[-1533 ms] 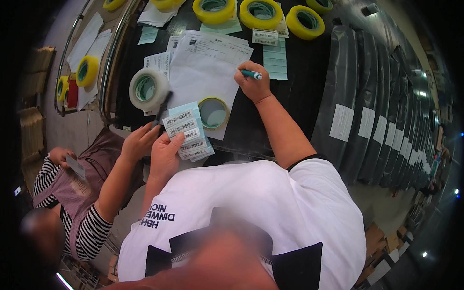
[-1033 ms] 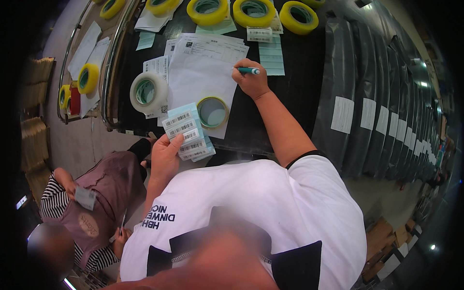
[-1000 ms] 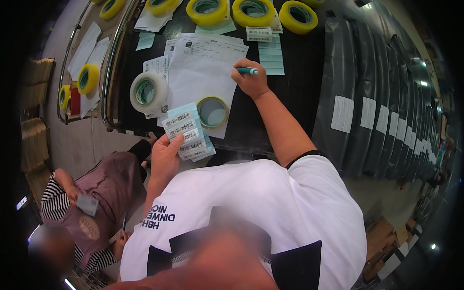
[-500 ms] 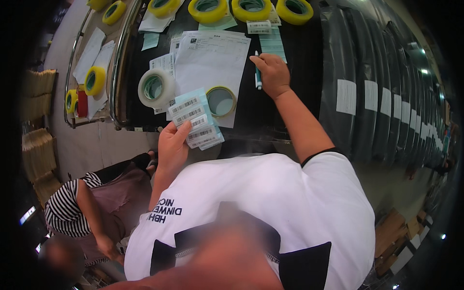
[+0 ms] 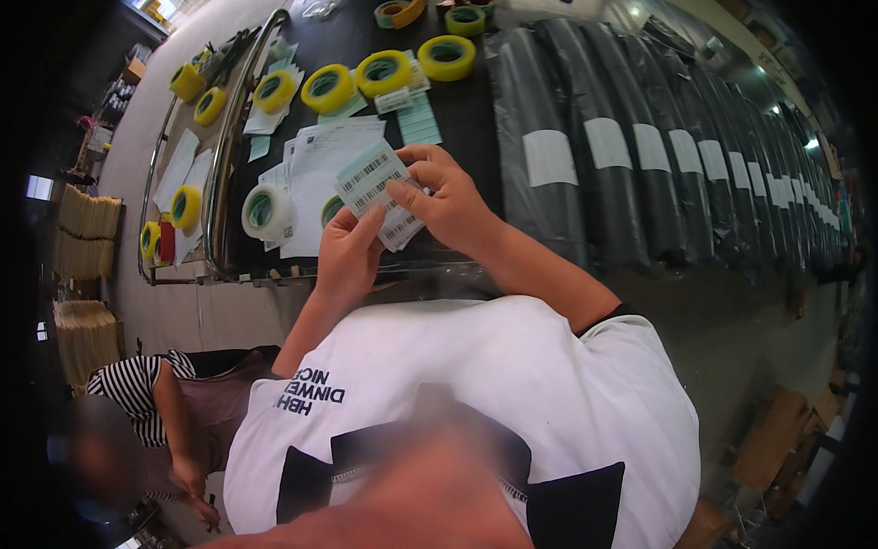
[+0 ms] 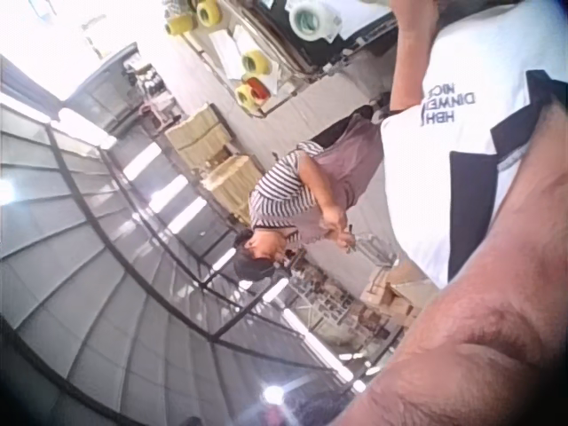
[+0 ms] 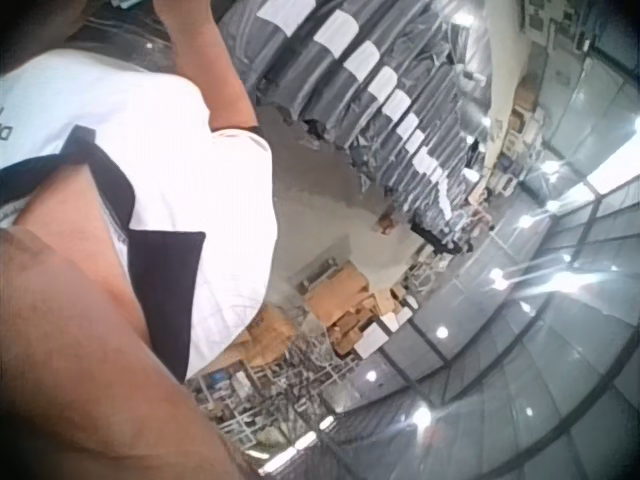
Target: The person handles a roll of labels, writes on a document with a pen, and applies individual labels to several long, grey, wrapped packages lined up on a table.
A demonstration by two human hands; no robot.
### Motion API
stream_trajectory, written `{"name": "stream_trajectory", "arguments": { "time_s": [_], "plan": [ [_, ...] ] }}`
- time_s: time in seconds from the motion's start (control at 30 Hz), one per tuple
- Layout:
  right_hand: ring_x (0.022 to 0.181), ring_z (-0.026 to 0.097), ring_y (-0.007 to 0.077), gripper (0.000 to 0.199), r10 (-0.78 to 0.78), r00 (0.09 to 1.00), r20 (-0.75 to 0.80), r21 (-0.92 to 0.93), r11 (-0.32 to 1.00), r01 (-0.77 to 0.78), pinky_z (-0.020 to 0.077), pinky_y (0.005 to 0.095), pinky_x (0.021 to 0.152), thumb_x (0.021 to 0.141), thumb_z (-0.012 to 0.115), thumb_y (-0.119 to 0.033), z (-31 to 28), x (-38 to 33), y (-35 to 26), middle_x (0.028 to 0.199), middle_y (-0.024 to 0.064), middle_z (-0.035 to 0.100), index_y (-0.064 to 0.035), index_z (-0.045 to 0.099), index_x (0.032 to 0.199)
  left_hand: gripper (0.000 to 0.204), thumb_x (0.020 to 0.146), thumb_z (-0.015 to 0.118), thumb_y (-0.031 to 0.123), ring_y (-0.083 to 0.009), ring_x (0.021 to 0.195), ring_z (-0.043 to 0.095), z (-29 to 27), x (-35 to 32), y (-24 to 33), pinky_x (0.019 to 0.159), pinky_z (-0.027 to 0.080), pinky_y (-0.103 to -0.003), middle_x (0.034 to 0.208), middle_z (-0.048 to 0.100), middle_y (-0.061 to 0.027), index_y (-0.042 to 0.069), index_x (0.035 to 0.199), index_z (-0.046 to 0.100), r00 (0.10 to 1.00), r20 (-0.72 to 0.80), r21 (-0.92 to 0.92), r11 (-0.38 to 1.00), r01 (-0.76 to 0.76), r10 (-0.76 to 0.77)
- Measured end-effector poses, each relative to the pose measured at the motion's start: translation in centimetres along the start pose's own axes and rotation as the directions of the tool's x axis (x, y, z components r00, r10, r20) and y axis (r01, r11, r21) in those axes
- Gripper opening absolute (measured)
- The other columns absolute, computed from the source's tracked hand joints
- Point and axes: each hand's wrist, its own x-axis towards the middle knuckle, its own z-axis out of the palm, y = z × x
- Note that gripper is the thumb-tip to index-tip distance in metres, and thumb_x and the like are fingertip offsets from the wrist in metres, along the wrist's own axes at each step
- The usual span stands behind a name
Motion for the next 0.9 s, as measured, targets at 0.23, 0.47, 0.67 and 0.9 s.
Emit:
{"name": "stream_trajectory", "arguments": {
  "time_s": [0.23,0.47,0.67,0.9],
  "plan": [
    [0.102,0.052,0.0141,0.023,0.022,0.947,0.319,0.105,0.993,-0.058,0.0451,0.0279,0.086,0.091,0.063,-0.021,-15.3,-6.5,-5.0,0.121,0.0083,0.050,0.0019,0.067,0.091,0.046,0.090,0.064,0.020,-0.0199,0.115,0.052,8.8,-0.3,-0.9,0.095,0.043,-0.032,0.138,0.039,-0.0152,0.001,0.130,0.049,0.948,0.004,0.498,0.822,-0.277,0.317],
    [0.093,0.056,0.0156,0.034,0.176,0.799,0.574,0.014,0.974,-0.225,0.0457,0.0274,0.079,0.087,0.068,-0.028,-24.3,-10.2,-8.3,0.112,0.0097,0.058,0.0038,0.066,0.101,0.059,0.083,0.068,0.002,-0.0107,0.088,0.060,20.9,0.7,-3.9,0.076,0.050,-0.022,0.098,0.061,-0.0075,-0.003,0.133,0.037,0.924,0.338,0.285,0.955,0.079,-0.177],
    [0.105,0.055,0.0157,0.042,-0.231,0.961,-0.149,-0.305,0.936,0.177,0.0447,0.0300,0.090,0.089,0.067,-0.025,-23.3,-14.5,-7.1,0.117,0.0088,0.057,-0.0059,0.054,0.124,0.050,0.085,0.067,0.001,-0.0108,0.084,0.061,24.2,2.0,-8.0,0.076,0.051,-0.024,0.095,0.061,-0.0047,0.000,0.128,0.040,0.993,0.090,-0.006,0.997,-0.077,0.077],
    [0.085,0.057,0.0094,0.019,-0.093,0.902,-0.421,0.066,0.989,0.133,0.0449,0.0235,0.074,0.088,0.069,-0.016,-19.9,-16.0,-5.6,0.096,0.0036,0.063,-0.0048,0.064,0.103,0.048,0.085,0.069,0.003,-0.0116,0.082,0.061,26.9,3.5,-10.0,0.076,0.050,-0.023,0.095,0.061,-0.0027,0.003,0.126,0.045,0.995,0.089,-0.063,0.997,-0.038,0.044]
  ]
}}
